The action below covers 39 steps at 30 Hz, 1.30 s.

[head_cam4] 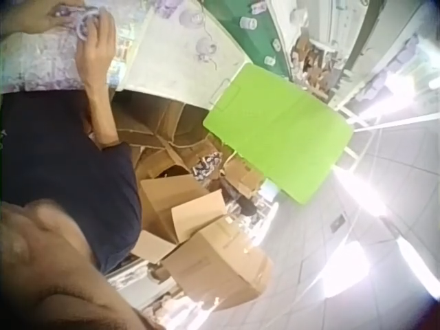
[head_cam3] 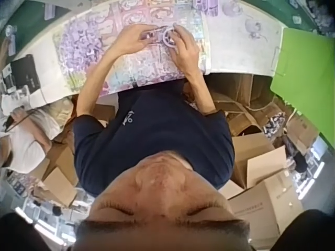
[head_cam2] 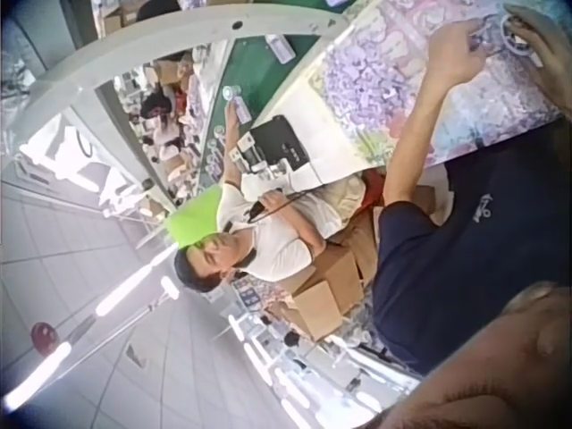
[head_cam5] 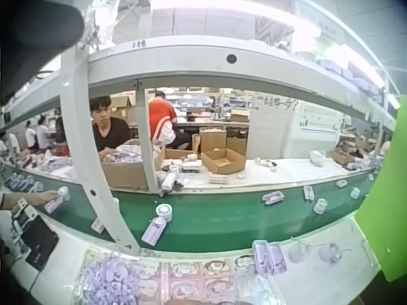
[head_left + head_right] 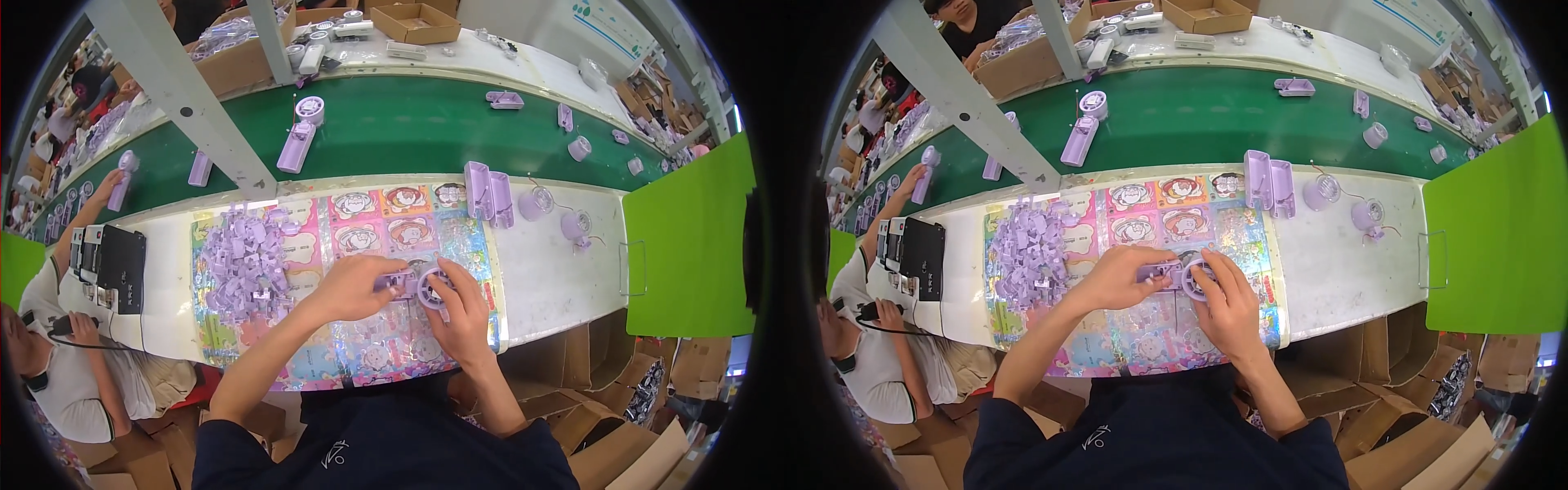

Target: The person assembles mini fans by connecting fan heads, brackets, and casings by hand, places the assembled fan units onto a conveyor belt, and scoops plastic parts from a cardboard box onto the table.

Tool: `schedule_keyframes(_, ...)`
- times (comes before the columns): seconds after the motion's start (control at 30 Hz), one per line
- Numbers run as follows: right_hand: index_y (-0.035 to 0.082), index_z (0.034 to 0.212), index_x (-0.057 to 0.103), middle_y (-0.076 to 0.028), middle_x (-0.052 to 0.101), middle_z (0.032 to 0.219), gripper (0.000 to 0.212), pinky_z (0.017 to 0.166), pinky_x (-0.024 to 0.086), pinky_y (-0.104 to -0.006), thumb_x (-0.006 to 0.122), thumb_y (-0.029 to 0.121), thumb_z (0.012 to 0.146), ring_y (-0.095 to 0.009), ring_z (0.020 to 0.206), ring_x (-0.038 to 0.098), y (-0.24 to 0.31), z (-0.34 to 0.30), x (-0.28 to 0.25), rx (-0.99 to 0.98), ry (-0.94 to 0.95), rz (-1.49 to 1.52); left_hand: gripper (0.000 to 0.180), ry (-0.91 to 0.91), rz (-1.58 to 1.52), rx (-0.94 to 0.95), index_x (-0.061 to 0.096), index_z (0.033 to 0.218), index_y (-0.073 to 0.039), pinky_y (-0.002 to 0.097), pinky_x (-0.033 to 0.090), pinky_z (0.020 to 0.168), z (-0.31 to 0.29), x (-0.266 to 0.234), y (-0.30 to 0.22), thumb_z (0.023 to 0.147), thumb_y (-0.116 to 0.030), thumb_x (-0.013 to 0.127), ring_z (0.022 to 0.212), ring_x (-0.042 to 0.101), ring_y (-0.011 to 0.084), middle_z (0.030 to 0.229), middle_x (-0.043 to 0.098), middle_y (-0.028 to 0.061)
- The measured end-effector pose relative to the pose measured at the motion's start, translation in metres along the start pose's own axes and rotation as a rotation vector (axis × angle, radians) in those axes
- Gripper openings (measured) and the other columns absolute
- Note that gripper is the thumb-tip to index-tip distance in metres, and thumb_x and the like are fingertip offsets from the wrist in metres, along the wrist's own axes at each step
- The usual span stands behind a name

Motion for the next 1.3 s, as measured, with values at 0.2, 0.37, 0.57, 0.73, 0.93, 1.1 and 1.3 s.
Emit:
schedule_keyframes(0.2,0.0,0.112,0.069,-0.02,0.063,0.13,0.049,0.092,0.057,-0.0441,0.076,-0.007,0.063,-0.04,0.117,0.063,-0.015,0.007,0.001,-0.07,-0.019,-0.037,0.041,-0.042,-0.122,-0.15,0.072,0.119,-0.008,0.0423,0.054,0.086,0.005,0.002,-0.007,0.083,-0.026,0.077,0.099,0.071,0.0343,0.111,0.072,0.0179)
schedule_keyframes(0.37,0.001,0.132,0.055,-0.023,0.054,0.138,0.064,0.095,0.054,-0.0446,0.082,0.002,0.073,-0.043,0.119,0.059,-0.045,0.026,0.01,0.063,-0.1,-0.039,0.041,-0.153,-0.215,-0.101,0.072,0.12,-0.009,0.041,0.053,0.09,0.045,0.007,0.036,0.085,-0.029,0.076,0.103,0.071,0.0319,0.11,0.073,0.0164)
schedule_keyframes(0.57,-0.004,0.127,0.054,-0.024,0.058,0.119,0.047,0.093,0.048,-0.0465,0.072,0.014,0.088,-0.043,0.106,0.058,-0.092,0.004,0.029,0.346,-0.059,-0.08,0.039,-0.382,-0.414,-0.204,0.074,0.113,-0.006,0.0381,0.054,0.077,0.164,-0.025,0.084,0.085,-0.033,0.074,0.087,0.072,0.0271,0.099,0.075,0.0161)
schedule_keyframes(0.73,-0.001,0.109,0.061,-0.019,0.061,0.104,0.03,0.086,0.048,-0.0463,0.072,0.009,0.083,-0.04,0.098,0.058,-0.089,0.011,0.037,0.315,-0.077,-0.085,0.046,-0.632,-0.284,-0.541,0.073,0.115,-0.009,0.0424,0.054,0.088,0.224,-0.07,0.108,0.081,-0.039,0.076,0.102,0.071,0.0308,0.107,0.075,0.014)
schedule_keyframes(0.93,0.002,0.095,0.065,-0.014,0.063,0.1,0.023,0.083,0.049,-0.0436,0.078,0.009,0.077,-0.034,0.094,0.059,-0.093,0.015,0.033,0.259,-0.077,-0.124,0.043,-0.71,-0.089,-0.71,0.069,0.118,-0.009,0.0432,0.049,0.099,0.258,-0.071,0.111,0.082,-0.031,0.071,0.116,0.062,0.0333,0.123,0.066,0.0163)
schedule_keyframes(1.1,0.002,0.095,0.065,-0.013,0.063,0.1,0.022,0.082,0.049,-0.0437,0.077,0.009,0.078,-0.034,0.094,0.059,-0.093,0.02,0.033,0.273,-0.076,-0.091,0.045,-0.769,-0.088,-0.642,0.067,0.121,-0.008,0.0427,0.045,0.104,0.241,-0.079,0.126,0.082,-0.029,0.072,0.119,0.055,0.0363,0.129,0.056,0.0199)
schedule_keyframes(1.3,0.002,0.095,0.065,-0.014,0.062,0.101,0.019,0.082,0.049,-0.0442,0.074,0.007,0.079,-0.034,0.094,0.059,-0.094,0.018,0.035,0.28,-0.077,-0.081,0.038,-1.025,-0.055,-0.176,0.063,0.113,-0.006,0.0451,0.042,0.101,0.147,-0.029,0.1,0.077,-0.011,0.072,0.116,0.052,0.0349,0.116,0.057,0.0182)
Point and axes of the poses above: each hand's wrist, its own z-axis towards the middle knuckle, its own x-axis out of the palm, y = z × x, the point moved 1 cm from there along z, towards the middle knuckle
